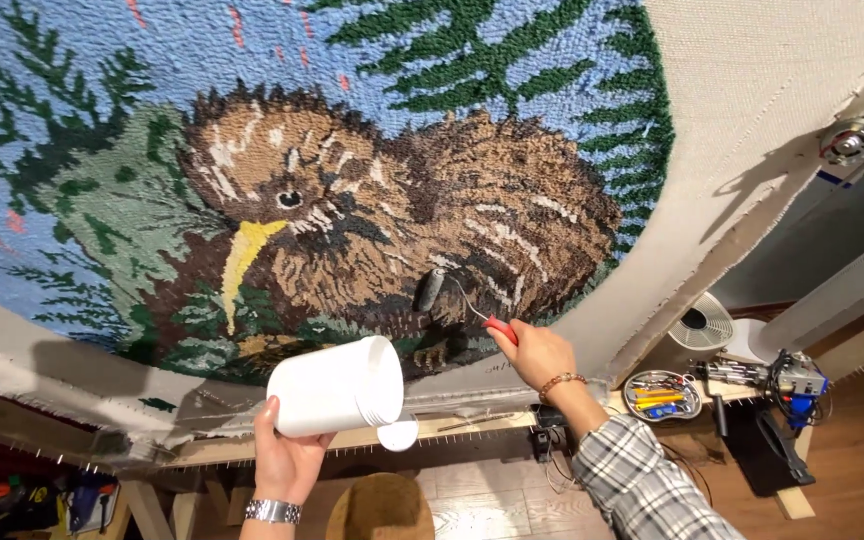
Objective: Applying adhesive to the back of a tufted rug using a small roller to secure the yarn.
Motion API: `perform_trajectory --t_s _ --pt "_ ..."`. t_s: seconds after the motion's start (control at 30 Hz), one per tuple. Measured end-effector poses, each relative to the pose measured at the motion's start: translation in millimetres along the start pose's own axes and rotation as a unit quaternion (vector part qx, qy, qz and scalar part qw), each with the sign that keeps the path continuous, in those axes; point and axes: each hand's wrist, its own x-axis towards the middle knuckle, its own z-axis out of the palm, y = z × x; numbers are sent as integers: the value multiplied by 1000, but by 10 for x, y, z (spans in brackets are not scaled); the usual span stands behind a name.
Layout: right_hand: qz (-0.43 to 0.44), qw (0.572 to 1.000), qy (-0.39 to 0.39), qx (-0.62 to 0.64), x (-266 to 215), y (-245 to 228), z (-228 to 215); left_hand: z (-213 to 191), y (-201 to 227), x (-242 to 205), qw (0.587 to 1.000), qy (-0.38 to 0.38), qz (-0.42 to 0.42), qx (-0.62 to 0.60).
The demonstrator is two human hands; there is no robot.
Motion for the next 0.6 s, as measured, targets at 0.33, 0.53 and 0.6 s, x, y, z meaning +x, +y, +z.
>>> perform_trajectory --t_s 0.33,0.53,0.6 --pt "150 988 -19 -21 -284 1331 -57 191 25 -124 1000 -15 17 20" --pt "90 993 -67 44 -193 653 -25 160 -160 -232 999 -23 26 38" --pt "37 998 -39 44 -61 544 108 289 -163 -301 999 6 -3 33"
